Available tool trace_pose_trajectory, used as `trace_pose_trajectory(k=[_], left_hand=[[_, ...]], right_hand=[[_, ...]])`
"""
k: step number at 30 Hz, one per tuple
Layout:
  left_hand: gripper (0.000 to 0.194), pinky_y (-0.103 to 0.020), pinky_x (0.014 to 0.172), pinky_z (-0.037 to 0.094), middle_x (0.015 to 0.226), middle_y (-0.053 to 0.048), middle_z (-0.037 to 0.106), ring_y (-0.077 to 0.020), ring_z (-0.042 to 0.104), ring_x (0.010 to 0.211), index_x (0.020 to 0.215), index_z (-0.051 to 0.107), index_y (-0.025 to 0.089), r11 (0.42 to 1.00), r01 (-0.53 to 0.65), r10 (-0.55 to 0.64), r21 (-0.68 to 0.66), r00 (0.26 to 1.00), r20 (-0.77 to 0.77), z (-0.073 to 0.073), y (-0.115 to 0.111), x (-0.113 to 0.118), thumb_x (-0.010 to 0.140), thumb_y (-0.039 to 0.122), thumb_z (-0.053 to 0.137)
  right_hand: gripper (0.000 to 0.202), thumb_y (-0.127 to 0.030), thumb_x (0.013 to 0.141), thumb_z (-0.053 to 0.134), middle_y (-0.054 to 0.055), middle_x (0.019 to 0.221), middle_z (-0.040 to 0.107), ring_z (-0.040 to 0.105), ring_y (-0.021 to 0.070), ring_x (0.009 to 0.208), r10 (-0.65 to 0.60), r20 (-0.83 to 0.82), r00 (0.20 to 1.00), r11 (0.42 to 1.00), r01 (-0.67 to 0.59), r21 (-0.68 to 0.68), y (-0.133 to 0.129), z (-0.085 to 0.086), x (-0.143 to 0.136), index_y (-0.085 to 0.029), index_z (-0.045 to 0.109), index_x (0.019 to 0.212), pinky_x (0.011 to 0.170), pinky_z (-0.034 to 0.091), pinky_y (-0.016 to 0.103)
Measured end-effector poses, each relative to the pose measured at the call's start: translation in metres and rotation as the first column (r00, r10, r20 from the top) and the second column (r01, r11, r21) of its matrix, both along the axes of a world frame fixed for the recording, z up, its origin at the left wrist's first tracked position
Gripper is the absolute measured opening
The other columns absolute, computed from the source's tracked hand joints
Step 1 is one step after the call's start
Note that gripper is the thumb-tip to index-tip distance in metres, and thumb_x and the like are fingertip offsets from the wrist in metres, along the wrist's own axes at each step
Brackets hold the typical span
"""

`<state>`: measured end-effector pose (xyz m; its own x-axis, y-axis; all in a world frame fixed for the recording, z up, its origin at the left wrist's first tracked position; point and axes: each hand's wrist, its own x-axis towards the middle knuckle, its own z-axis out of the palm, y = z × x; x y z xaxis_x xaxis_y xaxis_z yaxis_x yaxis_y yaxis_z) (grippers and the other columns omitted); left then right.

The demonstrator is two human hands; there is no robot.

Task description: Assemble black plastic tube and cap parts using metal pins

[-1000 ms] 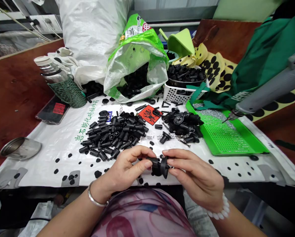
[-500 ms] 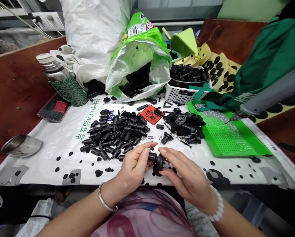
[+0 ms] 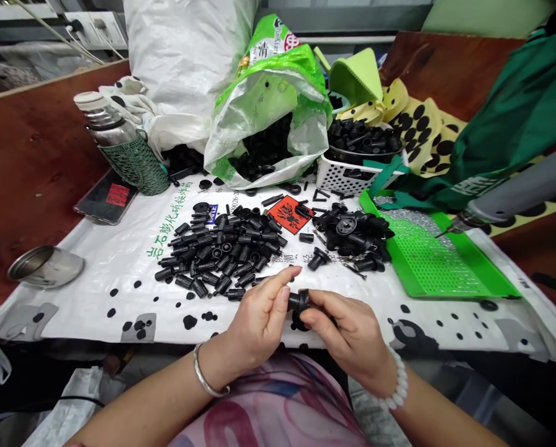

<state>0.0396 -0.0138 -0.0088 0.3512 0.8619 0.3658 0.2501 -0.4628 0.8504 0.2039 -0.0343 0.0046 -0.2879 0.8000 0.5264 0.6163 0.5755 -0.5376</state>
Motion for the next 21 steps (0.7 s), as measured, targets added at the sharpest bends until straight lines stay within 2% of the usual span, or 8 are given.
trace_pose_trajectory(k=[2,6,7,9,12,14,18,21], left_hand=[[0.036,-0.030,0.090,0.049,0.117,-0.010,0.063,-0.0179,0.061,0.101,0.124,0.053,0.015,0.999,-0.007,0.007,-0.042,1.000,0.013,-0.001,0.001,-0.001,0.095,0.026,0.034],[0.037,-0.025,0.066,0.054,0.110,-0.008,0.066,-0.0119,0.063,0.068,0.124,0.053,0.017,0.984,-0.018,0.029,-0.175,0.998,0.059,-0.001,0.002,-0.002,0.096,0.030,0.033],[0.037,-0.025,0.065,0.054,0.112,-0.008,0.066,-0.0120,0.063,0.069,0.125,0.052,0.017,0.983,-0.016,0.027,-0.181,0.998,0.059,0.000,0.002,-0.001,0.096,0.030,0.033],[0.037,-0.027,0.076,0.054,0.118,-0.009,0.063,-0.0150,0.065,0.084,0.125,0.052,0.016,0.990,-0.012,0.018,-0.138,0.999,0.040,0.001,0.002,-0.001,0.096,0.028,0.033],[0.037,-0.032,0.094,0.048,0.120,-0.010,0.062,-0.0192,0.058,0.108,0.126,0.051,0.014,1.000,0.002,-0.002,-0.007,1.000,-0.003,0.003,0.001,0.000,0.095,0.024,0.034],[0.037,-0.033,0.096,0.047,0.120,-0.011,0.062,-0.0193,0.058,0.110,0.126,0.051,0.013,1.000,0.003,-0.003,0.019,1.000,-0.008,0.004,0.001,-0.001,0.094,0.024,0.034],[0.037,-0.034,0.096,0.048,0.122,-0.009,0.061,-0.0187,0.059,0.108,0.126,0.051,0.015,0.998,-0.018,0.020,-0.068,0.999,0.025,0.003,0.003,-0.002,0.095,0.025,0.034],[0.036,-0.034,0.097,0.048,0.123,-0.009,0.060,-0.0185,0.058,0.110,0.126,0.050,0.016,0.998,-0.025,0.026,-0.056,0.999,0.019,0.000,0.004,-0.003,0.095,0.024,0.033]], right_hand=[[0.032,-0.039,0.093,0.042,0.002,0.057,0.063,0.060,0.0127,0.049,-0.018,0.026,0.999,0.998,0.020,-0.065,0.002,0.003,0.001,-0.018,0.062,0.078,0.047,0.048,0.023],[0.050,-0.048,0.087,0.049,0.016,0.103,0.068,0.067,0.0211,0.078,0.019,0.128,0.992,0.997,-0.029,0.072,0.003,0.006,0.006,-0.011,0.051,0.120,0.065,0.054,0.031],[0.051,-0.044,0.087,0.052,0.018,0.108,0.066,0.066,0.0228,0.085,0.037,0.160,0.986,0.992,-0.055,0.114,0.003,0.007,0.007,-0.010,0.048,0.124,0.070,0.054,0.032],[0.037,-0.035,0.087,0.053,0.013,0.092,0.070,0.067,0.0207,0.076,0.054,0.189,0.981,0.992,-0.075,0.105,0.004,0.008,0.007,-0.011,0.053,0.115,0.065,0.052,0.030],[0.031,-0.035,0.095,0.037,0.000,0.054,0.060,0.056,0.0120,0.046,0.074,0.119,0.990,0.989,-0.057,-0.139,0.004,0.010,0.006,-0.017,0.060,0.086,0.047,0.044,0.023],[0.039,-0.041,0.096,0.030,0.000,0.058,0.060,0.054,0.0111,0.046,0.070,0.066,0.995,0.977,-0.054,-0.208,0.004,0.010,0.006,-0.017,0.060,0.091,0.046,0.044,0.022],[0.051,-0.042,0.086,0.052,0.013,0.096,0.068,0.065,0.0187,0.069,0.027,0.118,0.993,0.998,-0.033,0.051,0.002,0.004,0.004,-0.014,0.044,0.128,0.061,0.052,0.029],[0.042,-0.032,0.085,0.056,0.009,0.080,0.069,0.063,0.0182,0.062,0.000,0.117,0.993,0.999,-0.006,0.044,0.000,-0.002,-0.001,-0.013,0.048,0.122,0.057,0.050,0.029]])
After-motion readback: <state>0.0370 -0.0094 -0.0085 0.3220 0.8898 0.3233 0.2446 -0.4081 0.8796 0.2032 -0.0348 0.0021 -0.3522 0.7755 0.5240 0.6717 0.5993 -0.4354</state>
